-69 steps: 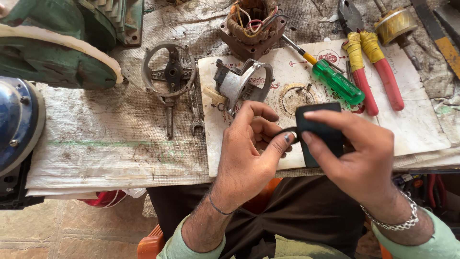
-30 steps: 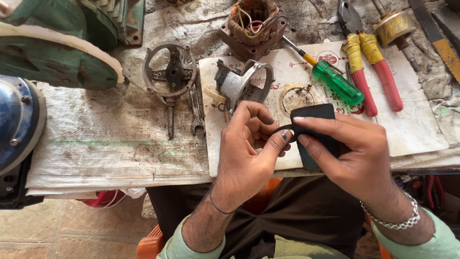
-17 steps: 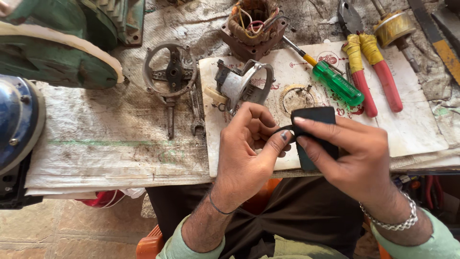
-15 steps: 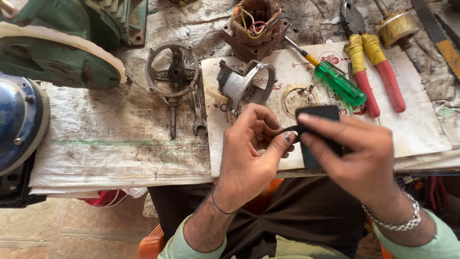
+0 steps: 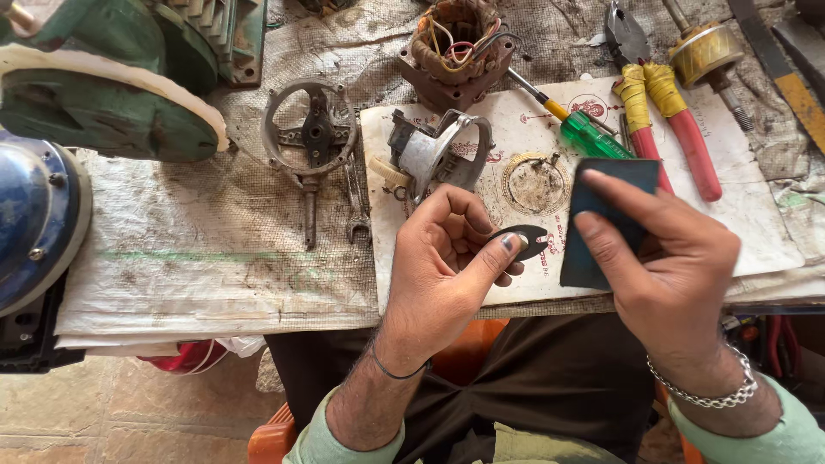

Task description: The person handles a disassembled electric motor end bell on a cluttered workbench, then picks up a small metal bracket and sands its edges by hand using a piece of sandpaper, repeatedly rubbing the sandpaper around the part's edges and holes for the rest of the clip.

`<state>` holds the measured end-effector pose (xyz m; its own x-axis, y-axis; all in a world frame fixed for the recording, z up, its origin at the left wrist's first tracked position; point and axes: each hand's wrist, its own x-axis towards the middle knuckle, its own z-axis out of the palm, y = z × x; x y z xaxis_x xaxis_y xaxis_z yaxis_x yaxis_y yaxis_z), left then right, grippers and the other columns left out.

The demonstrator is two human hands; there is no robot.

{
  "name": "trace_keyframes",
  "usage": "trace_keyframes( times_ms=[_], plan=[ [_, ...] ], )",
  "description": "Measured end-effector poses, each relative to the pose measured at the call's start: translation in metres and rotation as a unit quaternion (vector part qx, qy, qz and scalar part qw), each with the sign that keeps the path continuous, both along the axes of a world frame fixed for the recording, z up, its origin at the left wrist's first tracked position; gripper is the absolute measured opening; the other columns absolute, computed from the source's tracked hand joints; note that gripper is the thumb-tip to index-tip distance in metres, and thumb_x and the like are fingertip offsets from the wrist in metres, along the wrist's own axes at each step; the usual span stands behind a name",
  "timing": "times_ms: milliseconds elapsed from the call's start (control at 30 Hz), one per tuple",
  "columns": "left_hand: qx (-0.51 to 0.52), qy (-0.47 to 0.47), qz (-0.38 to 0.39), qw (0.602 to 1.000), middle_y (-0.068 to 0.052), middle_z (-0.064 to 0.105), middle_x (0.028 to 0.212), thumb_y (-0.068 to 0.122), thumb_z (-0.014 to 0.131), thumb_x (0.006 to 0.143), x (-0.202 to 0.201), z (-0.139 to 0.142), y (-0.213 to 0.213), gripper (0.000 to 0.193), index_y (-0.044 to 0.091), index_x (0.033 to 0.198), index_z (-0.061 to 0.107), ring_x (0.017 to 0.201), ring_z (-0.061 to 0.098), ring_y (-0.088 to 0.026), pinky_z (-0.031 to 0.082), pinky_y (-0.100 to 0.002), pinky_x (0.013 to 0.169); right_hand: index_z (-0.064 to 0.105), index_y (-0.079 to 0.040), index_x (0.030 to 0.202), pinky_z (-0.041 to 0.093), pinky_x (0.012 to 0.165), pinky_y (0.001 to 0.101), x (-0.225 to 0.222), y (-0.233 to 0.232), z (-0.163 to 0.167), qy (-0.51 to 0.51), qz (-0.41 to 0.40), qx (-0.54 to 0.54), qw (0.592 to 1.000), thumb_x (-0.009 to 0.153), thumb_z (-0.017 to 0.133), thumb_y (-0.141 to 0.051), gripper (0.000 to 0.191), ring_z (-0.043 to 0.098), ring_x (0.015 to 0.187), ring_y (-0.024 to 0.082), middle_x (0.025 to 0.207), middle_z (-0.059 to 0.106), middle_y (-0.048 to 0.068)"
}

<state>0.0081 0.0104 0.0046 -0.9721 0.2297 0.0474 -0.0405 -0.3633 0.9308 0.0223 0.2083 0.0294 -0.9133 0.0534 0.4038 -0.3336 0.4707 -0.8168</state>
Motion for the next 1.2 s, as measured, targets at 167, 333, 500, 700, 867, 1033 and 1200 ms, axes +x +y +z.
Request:
trace_keyframes(
  times_ms=[167,333,500,700,867,1033,1200],
  plan=[
    [-0.016,-0.007,0.006,1.0,-0.008,0.068,0.088,-0.002,0.069,0.096,-0.001,0.001,0.003,0.021,0.002,0.103,0.05,0.079,0.071,-0.01,0.059,-0.023,0.065,0.072,-0.004,0.125,0.048,0.064,0.0214,-0.003,0.004,0.001,0.022,0.054,0.085,0.995,0.089,0.079,-0.003,0.037,0.062,0.075,0.008,0.096,0.071,0.008],
    [-0.058,0.006,-0.016,0.998,-0.006,0.067,0.088,-0.003,0.069,0.096,0.001,0.002,0.004,0.022,0.002,0.105,0.05,0.082,0.07,-0.008,0.058,-0.022,0.069,0.075,-0.006,0.122,0.047,0.061,0.026,-0.007,0.005,-0.001,0.01,0.032,0.143,0.989,0.085,0.083,-0.005,0.038,0.061,0.068,0.012,0.083,0.068,0.008],
    [-0.056,0.016,-0.009,0.998,-0.005,0.066,0.089,-0.003,0.069,0.095,0.001,0.004,0.005,0.023,0.002,0.107,0.051,0.083,0.069,-0.007,0.057,-0.022,0.071,0.073,-0.006,0.122,0.05,0.067,0.0235,-0.008,0.004,-0.001,0.017,0.075,0.094,0.993,0.087,0.081,-0.004,0.036,0.065,0.076,0.008,0.09,0.071,0.005],
    [-0.052,0.004,-0.008,0.999,-0.005,0.066,0.089,-0.002,0.07,0.095,0.002,0.005,0.004,0.023,0.003,0.107,0.051,0.082,0.069,-0.007,0.059,-0.022,0.071,0.072,-0.003,0.121,0.051,0.068,0.0199,-0.009,0.005,-0.006,-0.012,0.104,0.047,0.993,0.087,0.079,-0.001,0.035,0.065,0.08,0.007,0.094,0.072,0.006],
    [-0.031,0.02,-0.016,0.999,-0.006,0.072,0.099,0.002,0.075,0.091,0.002,0.005,0.003,0.041,0.002,0.124,0.051,0.09,0.071,-0.008,0.061,-0.022,0.079,0.072,-0.001,0.122,0.051,0.067,0.0186,-0.004,0.011,-0.012,-0.059,0.08,-0.003,0.995,0.089,0.078,0.002,0.034,0.065,0.08,0.005,0.1,0.075,0.007],
    [-0.104,0.062,-0.042,0.992,-0.005,0.077,0.099,0.007,0.076,0.096,0.0,0.001,0.007,0.025,-0.003,0.118,0.07,0.09,0.071,-0.007,0.06,-0.022,0.08,0.069,0.002,0.125,0.056,0.075,0.0183,0.001,0.017,-0.015,-0.052,0.06,-0.043,0.996,0.092,0.076,0.003,0.034,0.069,0.091,0.006,0.104,0.075,0.006],
    [-0.086,0.049,-0.015,0.995,-0.002,0.073,0.09,0.011,0.066,0.104,0.001,0.003,0.008,0.016,-0.002,0.11,0.072,0.083,0.066,-0.004,0.056,-0.021,0.073,0.067,0.003,0.124,0.057,0.082,0.0201,-0.001,0.015,-0.016,-0.063,0.104,-0.068,0.99,0.092,0.075,0.003,0.033,0.069,0.097,0.007,0.109,0.073,0.007]
  ],
)
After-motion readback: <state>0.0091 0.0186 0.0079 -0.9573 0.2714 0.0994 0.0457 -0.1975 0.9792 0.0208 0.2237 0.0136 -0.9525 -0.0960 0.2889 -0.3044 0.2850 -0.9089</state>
